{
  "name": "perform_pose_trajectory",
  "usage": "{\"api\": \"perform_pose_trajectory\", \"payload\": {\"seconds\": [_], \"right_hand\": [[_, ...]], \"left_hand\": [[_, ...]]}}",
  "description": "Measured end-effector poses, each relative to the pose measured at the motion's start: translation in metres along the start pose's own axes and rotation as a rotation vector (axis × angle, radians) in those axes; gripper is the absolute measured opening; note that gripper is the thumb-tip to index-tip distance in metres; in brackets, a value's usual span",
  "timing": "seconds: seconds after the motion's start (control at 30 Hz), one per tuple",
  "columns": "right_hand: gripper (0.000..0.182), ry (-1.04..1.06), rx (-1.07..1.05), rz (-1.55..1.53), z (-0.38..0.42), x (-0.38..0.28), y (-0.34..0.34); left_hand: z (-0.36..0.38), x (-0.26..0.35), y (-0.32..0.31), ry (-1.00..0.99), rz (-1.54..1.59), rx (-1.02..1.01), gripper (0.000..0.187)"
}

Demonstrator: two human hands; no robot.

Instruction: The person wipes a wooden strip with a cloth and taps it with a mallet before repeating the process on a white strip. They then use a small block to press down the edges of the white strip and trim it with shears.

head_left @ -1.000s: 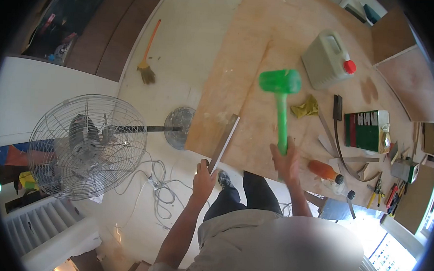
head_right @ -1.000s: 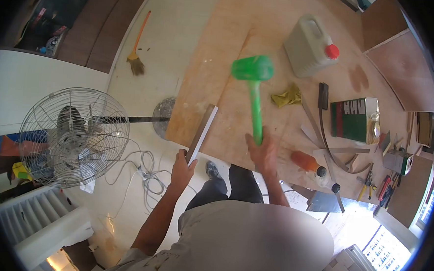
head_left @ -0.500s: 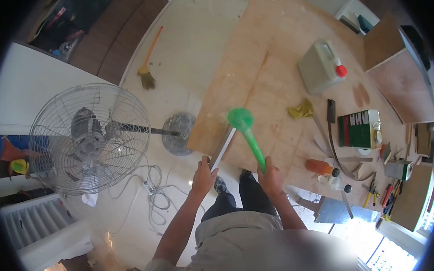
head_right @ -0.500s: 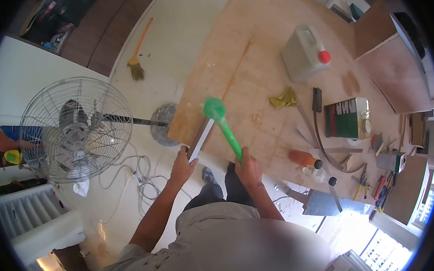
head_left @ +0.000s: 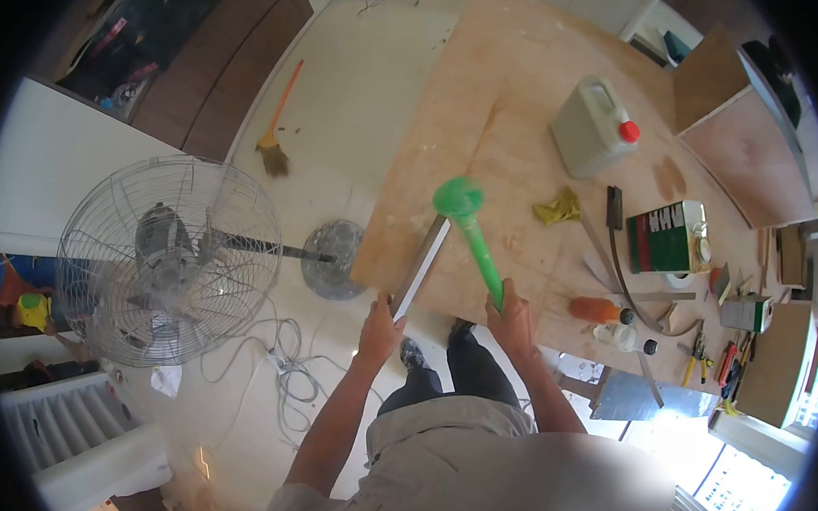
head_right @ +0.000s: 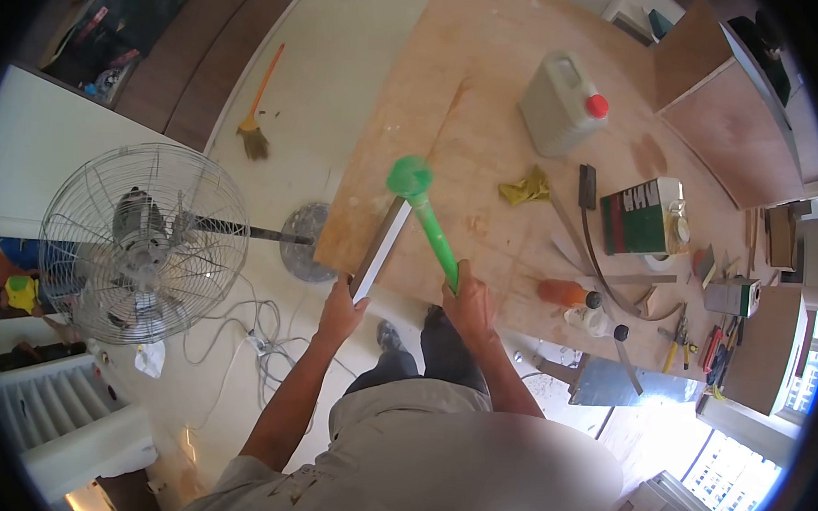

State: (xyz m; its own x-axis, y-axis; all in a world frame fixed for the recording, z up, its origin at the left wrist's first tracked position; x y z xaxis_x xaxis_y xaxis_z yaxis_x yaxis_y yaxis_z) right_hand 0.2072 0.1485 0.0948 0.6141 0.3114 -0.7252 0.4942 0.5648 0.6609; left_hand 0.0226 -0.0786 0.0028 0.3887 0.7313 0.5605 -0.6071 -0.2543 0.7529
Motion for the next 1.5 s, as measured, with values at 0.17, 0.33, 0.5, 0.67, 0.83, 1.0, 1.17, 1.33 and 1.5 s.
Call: {"api": "perform_pose_trajectory", "payload": {"seconds": [0.17, 0.33, 0.5, 0.67, 0.83, 1.0, 1.17, 1.33, 1.5], "right_hand": [[0.029, 0.029, -0.028, 0.101, 0.012, 0.013, -0.014], [0.03, 0.031, -0.085, 0.123, 0.037, 0.016, -0.03], [0.029, 0.022, -0.051, 0.058, 0.064, 0.001, -0.027], [0.029, 0.019, -0.114, 0.097, 0.073, 0.008, -0.037], [0.029, -0.013, -0.145, 0.093, 0.082, 0.018, -0.047], [0.028, -0.011, -0.149, 0.083, 0.094, -0.003, -0.034], [0.022, -0.179, -0.03, -0.015, 0.126, 0.017, -0.019], [0.027, -0.178, 0.158, -0.029, 0.111, 0.039, 0.0], [0.028, 0.011, 0.329, 0.001, 0.045, 0.024, 0.019]], "left_hand": [[-0.002, -0.004, 0.0, -0.006, -0.001, -0.028, 0.06], [-0.007, -0.006, 0.0, -0.016, 0.039, -0.03, 0.063], [-0.008, -0.012, -0.002, -0.029, 0.042, -0.035, 0.068], [-0.009, -0.01, -0.001, -0.019, 0.051, -0.024, 0.072], [-0.012, -0.011, -0.001, -0.008, 0.061, -0.048, 0.075], [-0.01, -0.004, 0.013, 0.169, 0.267, -0.281, 0.075], [0.017, 0.002, 0.033, 0.152, 0.77, -0.524, 0.055], [0.052, 0.027, 0.073, 0.193, 0.99, -0.695, 0.045], [0.058, 0.042, 0.081, 0.142, 1.01, -0.733, 0.044]]}}
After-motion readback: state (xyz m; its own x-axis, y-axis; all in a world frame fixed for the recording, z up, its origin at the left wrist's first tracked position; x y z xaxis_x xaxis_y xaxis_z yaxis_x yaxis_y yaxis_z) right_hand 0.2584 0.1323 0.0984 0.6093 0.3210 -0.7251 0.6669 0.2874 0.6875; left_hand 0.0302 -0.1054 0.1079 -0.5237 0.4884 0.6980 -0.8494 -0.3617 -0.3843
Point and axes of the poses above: each hand's wrist, its own z-axis away from the middle knuckle, its own y-axis out of the back of the hand, x = y × z, the point moved 7 cm from there along -z, towards the middle knuckle, and after that the axes turned 7 degrees about -z, right-handed, at the moved point
